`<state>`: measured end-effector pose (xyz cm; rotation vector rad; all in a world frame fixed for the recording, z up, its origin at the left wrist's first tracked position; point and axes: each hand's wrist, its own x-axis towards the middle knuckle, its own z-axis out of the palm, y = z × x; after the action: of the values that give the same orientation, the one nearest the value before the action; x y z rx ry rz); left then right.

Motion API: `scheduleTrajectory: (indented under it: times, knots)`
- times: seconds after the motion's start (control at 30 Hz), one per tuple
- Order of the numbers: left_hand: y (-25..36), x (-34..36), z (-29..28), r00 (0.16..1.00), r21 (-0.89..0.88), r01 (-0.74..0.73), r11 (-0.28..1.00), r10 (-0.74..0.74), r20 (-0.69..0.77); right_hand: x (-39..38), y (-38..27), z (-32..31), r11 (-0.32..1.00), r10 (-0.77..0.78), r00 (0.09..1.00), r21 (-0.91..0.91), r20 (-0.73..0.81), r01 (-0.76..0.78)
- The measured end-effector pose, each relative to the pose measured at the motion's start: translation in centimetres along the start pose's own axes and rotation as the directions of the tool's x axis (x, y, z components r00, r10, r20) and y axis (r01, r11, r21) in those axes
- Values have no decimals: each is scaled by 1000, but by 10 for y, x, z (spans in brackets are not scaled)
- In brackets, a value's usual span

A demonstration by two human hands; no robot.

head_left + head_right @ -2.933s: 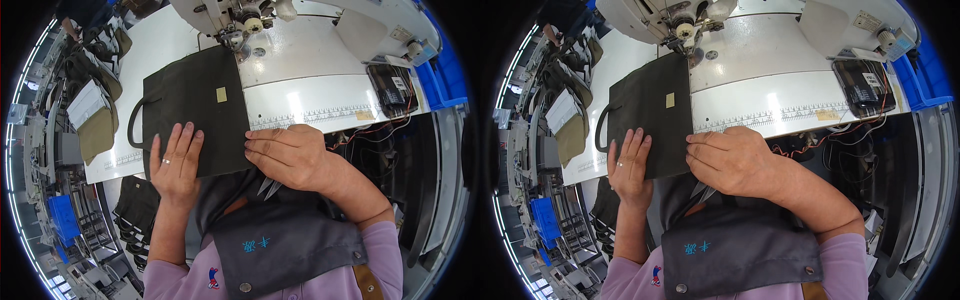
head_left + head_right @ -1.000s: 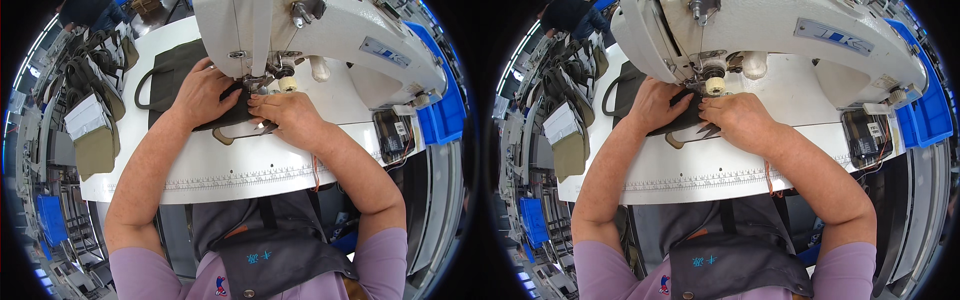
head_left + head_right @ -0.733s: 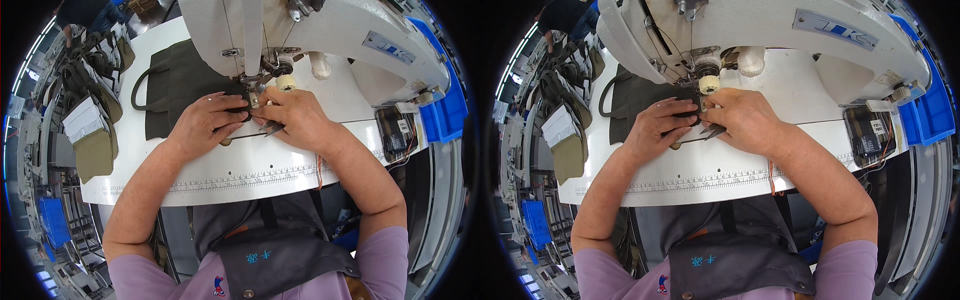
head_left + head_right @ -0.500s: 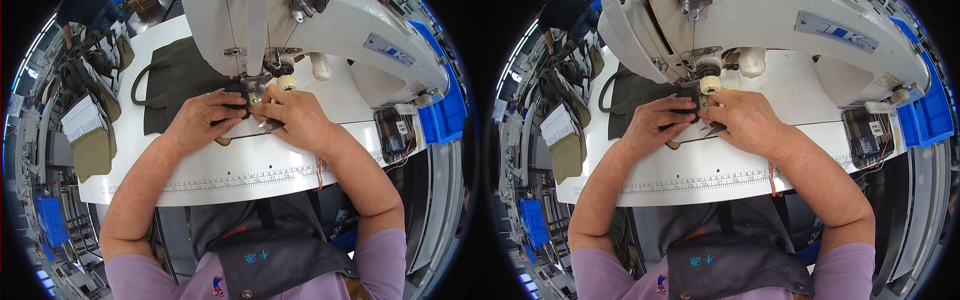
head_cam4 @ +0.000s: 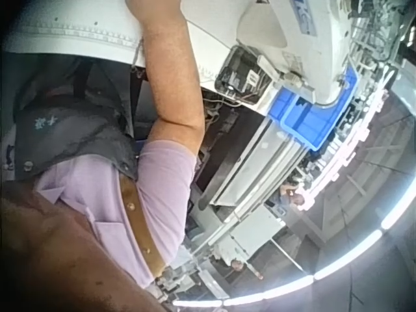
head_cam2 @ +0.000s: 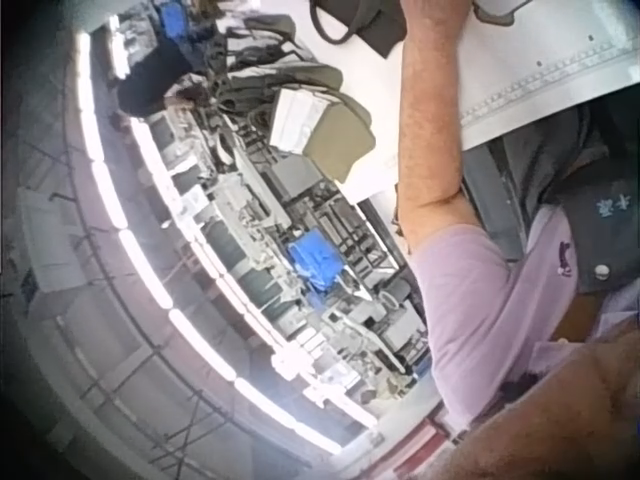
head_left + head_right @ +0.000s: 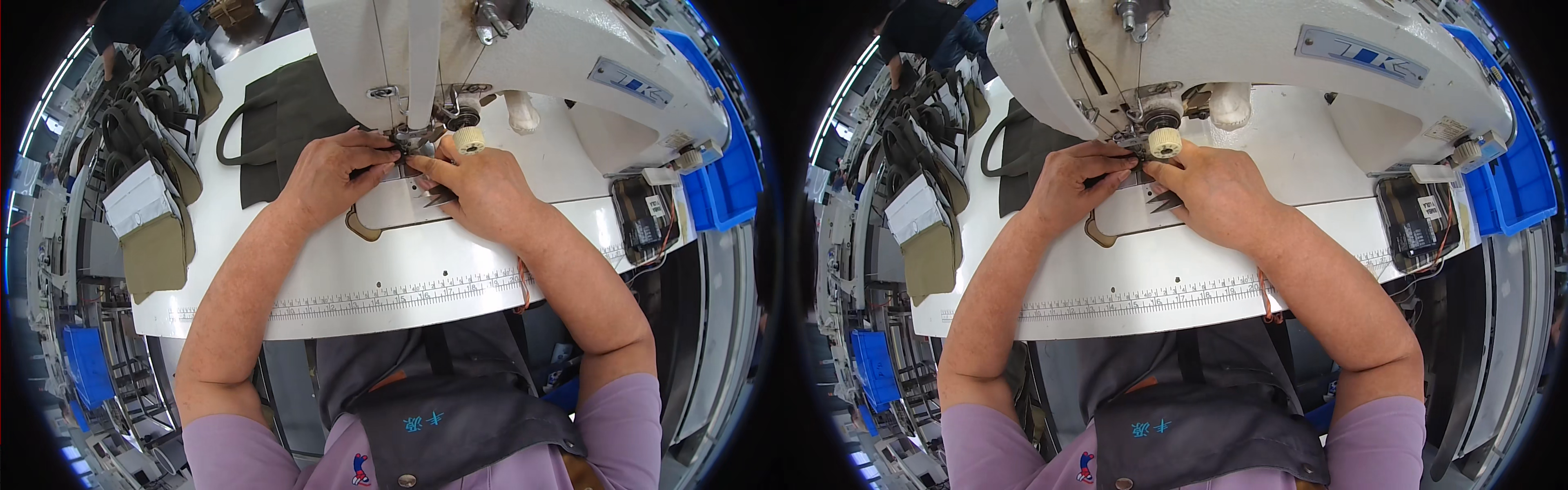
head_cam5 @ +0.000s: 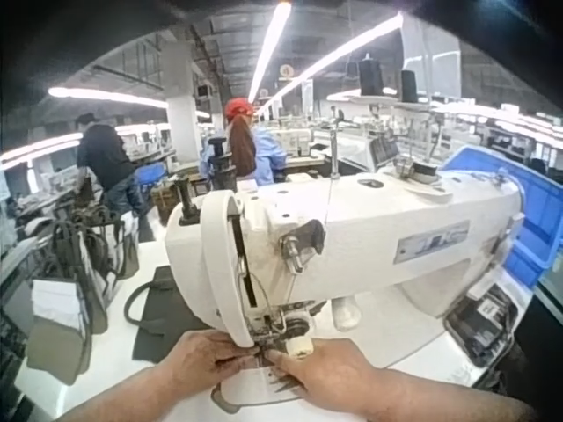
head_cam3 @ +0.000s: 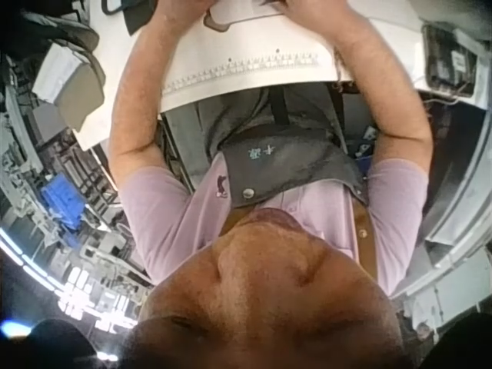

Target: Sewing components of a dark green bag using an industrial sewing machine.

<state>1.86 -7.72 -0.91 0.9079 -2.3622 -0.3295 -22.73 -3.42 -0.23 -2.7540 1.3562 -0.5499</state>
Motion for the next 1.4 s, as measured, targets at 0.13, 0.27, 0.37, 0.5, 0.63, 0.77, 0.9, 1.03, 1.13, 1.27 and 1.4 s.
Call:
scheduleTrajectory:
  times: [0.13, 0.27, 0.37, 0.5, 0.63, 0.77, 0.9, 1.03, 1.13, 1.27, 1.4]
  knots:
    - [2, -2, 0, 1000, 17, 10, 1000, -10, 1, 0, 2, 0, 1000, -11, 1000, 22, -24, 12]
    - [16, -10, 1, 999, 93, 33, 995, -33, 5, -1, 0, -1, 999, 18, 1000, 38, -24, -17]
    - [29, -17, 4, 994, 190, 81, 978, -94, 57, 0, 1, 0, 1000, -17, 1000, -4, 22, 17]
    - [28, -18, -4, 993, 242, 4, 970, -32, 113, -1, -3, -3, 1000, -3, 999, 5, 38, 3]
    - [26, -18, -1, 996, 205, 18, 979, -35, 77, -1, -4, -1, 1000, 5, 1000, -24, 23, -4]
    - [24, -13, 3, 996, 212, 58, 975, -71, 54, 2, -2, -1, 999, 20, 999, -34, 29, -19]
    - [26, -13, 4, 997, 221, 58, 974, -68, 38, -1, -1, 1, 1000, 27, 1000, -16, 12, -26]
    - [29, -12, 3, 995, 230, 69, 971, -83, 51, -1, 1, 3, 1000, 0, 1000, -14, -25, -1]
    - [37, -13, 2, 989, 236, 111, 965, -131, 73, -1, 1, 2, 1000, 1, 1000, -7, -22, -1]
    - [59, -16, 3, 970, 363, 140, 921, -201, 137, -3, 3, 1, 1000, 18, 1000, 13, -20, -18]
    - [68, -10, -9, 927, 426, 106, 898, -245, 286, -4, 2, 1, 999, 31, 999, 30, -17, -31]
